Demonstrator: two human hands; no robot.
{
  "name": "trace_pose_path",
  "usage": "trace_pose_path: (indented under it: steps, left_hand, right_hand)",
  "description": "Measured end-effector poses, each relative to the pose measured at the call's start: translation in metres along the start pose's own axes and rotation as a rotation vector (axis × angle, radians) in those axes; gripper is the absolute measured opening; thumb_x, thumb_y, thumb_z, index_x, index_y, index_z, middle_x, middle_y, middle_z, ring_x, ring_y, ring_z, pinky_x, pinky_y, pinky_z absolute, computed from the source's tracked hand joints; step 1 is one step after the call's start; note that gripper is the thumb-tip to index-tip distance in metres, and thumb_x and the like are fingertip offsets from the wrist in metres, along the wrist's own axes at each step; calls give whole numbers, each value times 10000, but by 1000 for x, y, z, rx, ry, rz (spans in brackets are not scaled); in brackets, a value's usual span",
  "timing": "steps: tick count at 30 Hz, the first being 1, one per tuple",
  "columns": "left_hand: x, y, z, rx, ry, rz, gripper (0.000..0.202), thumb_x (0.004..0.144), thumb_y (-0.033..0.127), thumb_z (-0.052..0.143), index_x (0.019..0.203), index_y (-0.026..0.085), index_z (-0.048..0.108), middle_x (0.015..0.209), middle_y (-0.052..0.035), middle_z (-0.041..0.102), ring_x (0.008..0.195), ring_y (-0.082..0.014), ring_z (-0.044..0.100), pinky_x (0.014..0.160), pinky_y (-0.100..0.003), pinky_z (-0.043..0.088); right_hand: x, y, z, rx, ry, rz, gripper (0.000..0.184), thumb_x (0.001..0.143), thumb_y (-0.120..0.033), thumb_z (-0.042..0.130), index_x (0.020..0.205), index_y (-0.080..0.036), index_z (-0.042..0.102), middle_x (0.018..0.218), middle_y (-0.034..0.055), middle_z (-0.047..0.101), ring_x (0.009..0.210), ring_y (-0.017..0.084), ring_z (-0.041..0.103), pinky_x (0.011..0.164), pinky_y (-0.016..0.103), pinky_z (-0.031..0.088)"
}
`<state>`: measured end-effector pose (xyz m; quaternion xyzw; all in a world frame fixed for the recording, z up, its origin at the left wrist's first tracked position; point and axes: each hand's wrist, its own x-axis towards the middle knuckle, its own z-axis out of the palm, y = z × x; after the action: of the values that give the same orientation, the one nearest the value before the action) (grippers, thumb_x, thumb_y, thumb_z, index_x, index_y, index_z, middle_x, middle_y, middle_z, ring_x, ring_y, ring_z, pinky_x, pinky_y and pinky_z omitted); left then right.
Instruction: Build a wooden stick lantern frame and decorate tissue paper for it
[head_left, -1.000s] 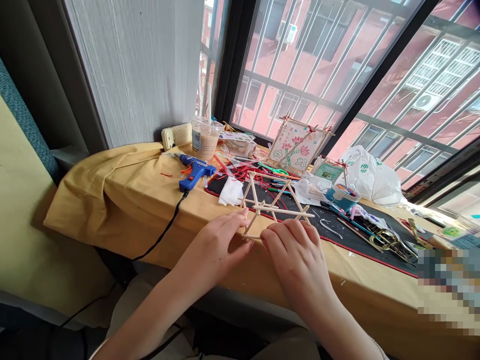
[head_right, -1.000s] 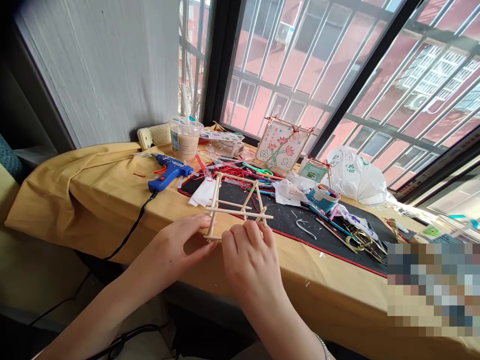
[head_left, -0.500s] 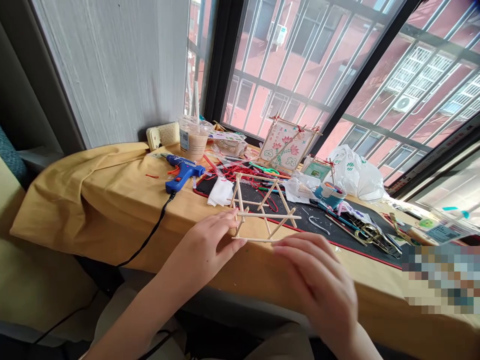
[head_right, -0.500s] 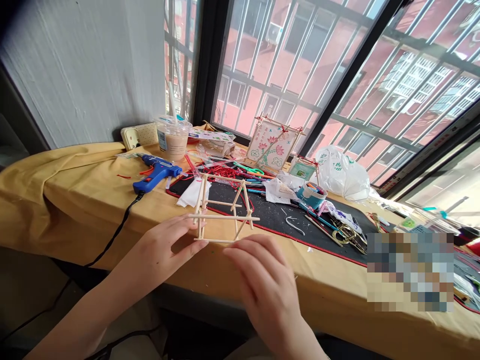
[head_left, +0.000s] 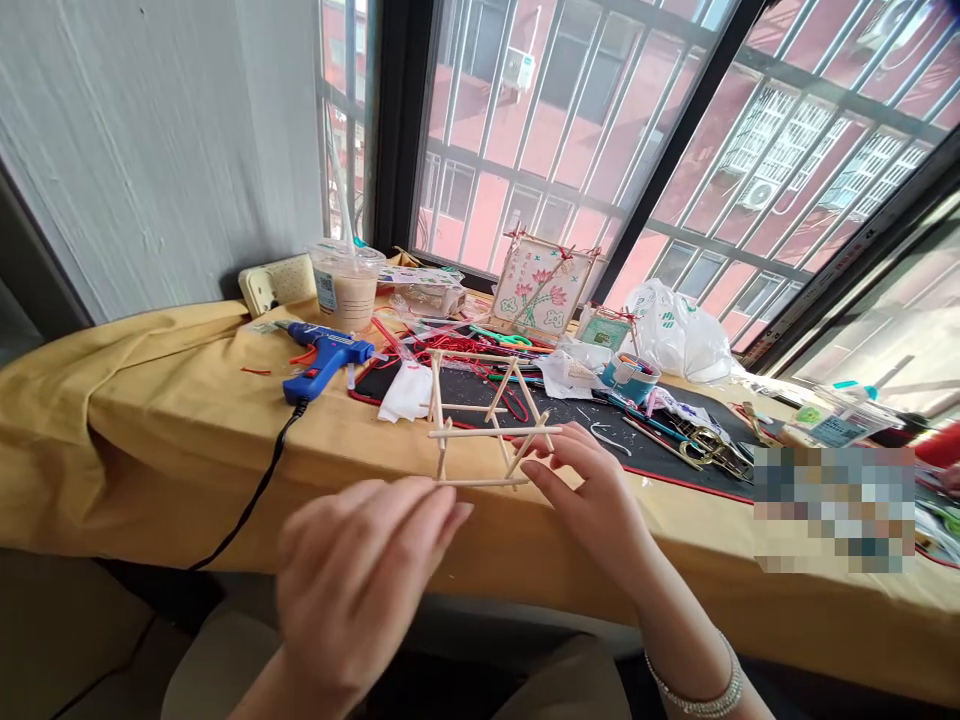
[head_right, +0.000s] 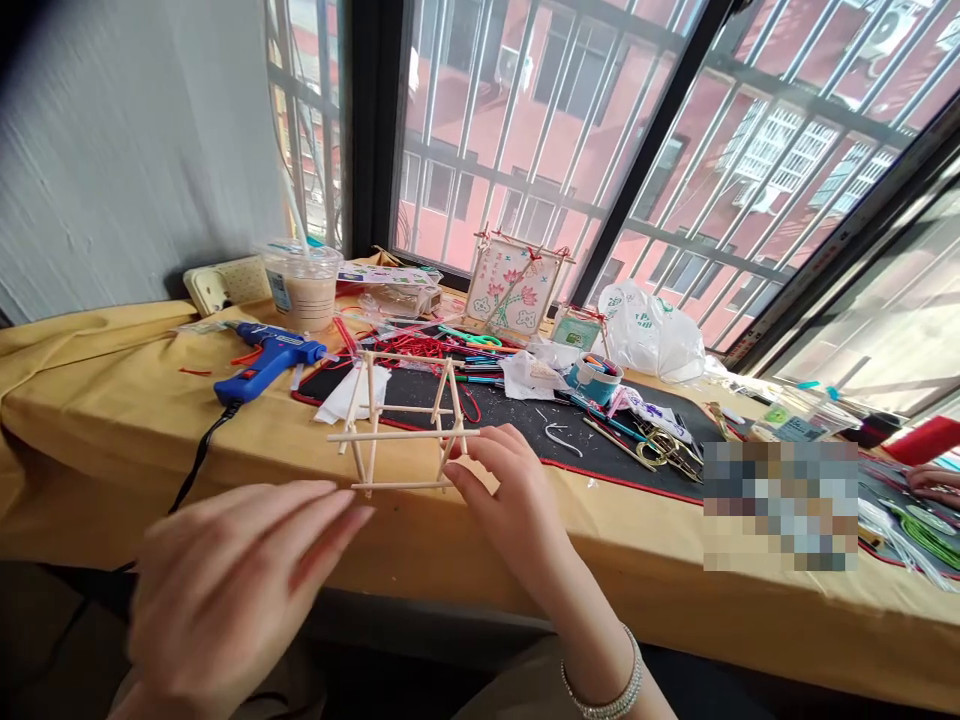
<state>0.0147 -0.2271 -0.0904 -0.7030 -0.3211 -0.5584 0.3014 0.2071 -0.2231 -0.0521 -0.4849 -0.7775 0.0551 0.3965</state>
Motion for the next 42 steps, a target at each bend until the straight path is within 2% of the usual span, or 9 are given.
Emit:
trace_pose_path:
  steps: [3, 7, 12, 22, 32, 42]
  left_hand:
    - [4, 12, 4, 16, -117, 116, 154, 759, 99, 654, 911, 121, 642, 814, -32, 714, 735, -197, 606, 667, -321, 373]
    - [5, 11, 16, 48, -215, 145, 141, 828, 50, 525, 888, 108, 639, 828, -29, 716, 773, -214, 594, 669, -327, 349]
    - [6, 6, 17, 25, -217, 144, 190, 855, 44, 456, 869, 109, 633, 802, -34, 709, 788, -221, 574, 666, -334, 342]
    - [4, 5, 20, 3, -209, 103, 127, 821, 48, 536, 856, 120, 634, 805, -36, 703, 785, -222, 574, 668, -342, 340]
    - [0, -2, 20, -64, -231, 137, 125, 832, 47, 513, 879, 77, 625, 833, -81, 695, 824, -243, 571, 709, -354, 373]
    - [5, -5, 20, -86, -264, 161, 142, 843, 46, 487, 877, 82, 621, 814, -69, 688, 822, -232, 575, 711, -347, 381]
  right_hand:
    - [3, 0, -1, 41, -20, -14, 80, 827, -164, 562, 782, -210, 609, 865, 12, 655, 802, 164, 510, 698, 285, 420]
    - [8, 2, 2, 66, -4, -41, 81, 823, -150, 571, 798, -204, 626, 771, 4, 644, 765, 154, 513, 690, 275, 428]
    - [11, 3, 3, 95, -7, -55, 96, 830, -150, 561, 765, -194, 616, 788, 9, 654, 784, 153, 522, 694, 274, 441]
    - [12, 5, 3, 90, 21, -33, 111, 811, -136, 576, 725, -202, 598, 724, 1, 621, 748, 148, 517, 652, 256, 434]
    - [11, 9, 3, 96, 21, -18, 126, 814, -132, 567, 709, -202, 578, 724, 0, 637, 746, 148, 511, 658, 252, 431]
    - [11, 8, 2, 97, 20, -21, 114, 823, -137, 557, 734, -193, 601, 751, 12, 651, 763, 155, 519, 668, 268, 441]
